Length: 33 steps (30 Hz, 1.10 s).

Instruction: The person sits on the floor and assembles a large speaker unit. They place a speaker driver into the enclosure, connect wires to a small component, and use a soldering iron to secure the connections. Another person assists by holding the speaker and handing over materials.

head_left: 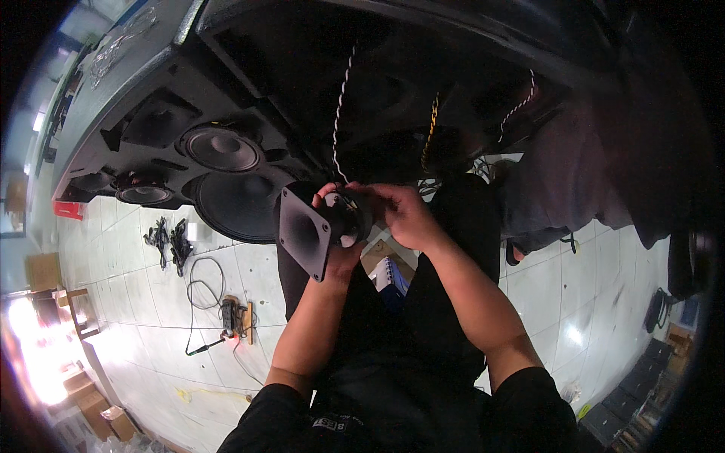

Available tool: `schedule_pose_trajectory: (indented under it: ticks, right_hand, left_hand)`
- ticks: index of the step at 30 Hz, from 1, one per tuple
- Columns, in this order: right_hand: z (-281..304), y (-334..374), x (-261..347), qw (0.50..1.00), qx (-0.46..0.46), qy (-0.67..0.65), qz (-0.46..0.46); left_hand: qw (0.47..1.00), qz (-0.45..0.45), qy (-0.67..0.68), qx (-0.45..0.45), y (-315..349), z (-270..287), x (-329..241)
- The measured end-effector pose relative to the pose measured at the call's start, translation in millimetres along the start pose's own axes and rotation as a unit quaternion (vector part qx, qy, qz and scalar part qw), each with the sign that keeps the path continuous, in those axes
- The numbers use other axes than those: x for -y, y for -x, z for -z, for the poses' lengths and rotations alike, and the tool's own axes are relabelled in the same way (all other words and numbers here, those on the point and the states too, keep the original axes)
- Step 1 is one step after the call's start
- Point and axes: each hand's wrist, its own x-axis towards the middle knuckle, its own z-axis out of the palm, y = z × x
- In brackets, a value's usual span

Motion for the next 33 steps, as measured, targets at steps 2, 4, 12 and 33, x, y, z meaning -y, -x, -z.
schedule_pose_trajectory:
  ticks: [2, 4, 12, 33]
  right_hand:
    - [-0.7, -1.9, -3.9, 1.000, 0.024, 0.003, -0.015]
    - [-1.1, -3.5, -5.7, 0.998, 0.010, -0.042, -0.050]
    - [-0.1, -6.4, 3.3, 0.933, -0.052, -0.324, -0.145]
    - [10.7, 37.0, 48.6, 0.922, -0.103, -0.371, -0.050]
  left_hand:
    - [1.000, -0.006, 0.004, -0.006, 1.4, -1.5, -0.3]
    - [1.000, -0.005, 0.030, -0.008, 2.4, -4.3, 0.2]
    - [0.999, -0.016, -0.032, -0.035, 2.8, -9.8, 3.5]
    - [0.997, 0.004, 0.016, -0.071, 7.7, -45.7, 9.8]
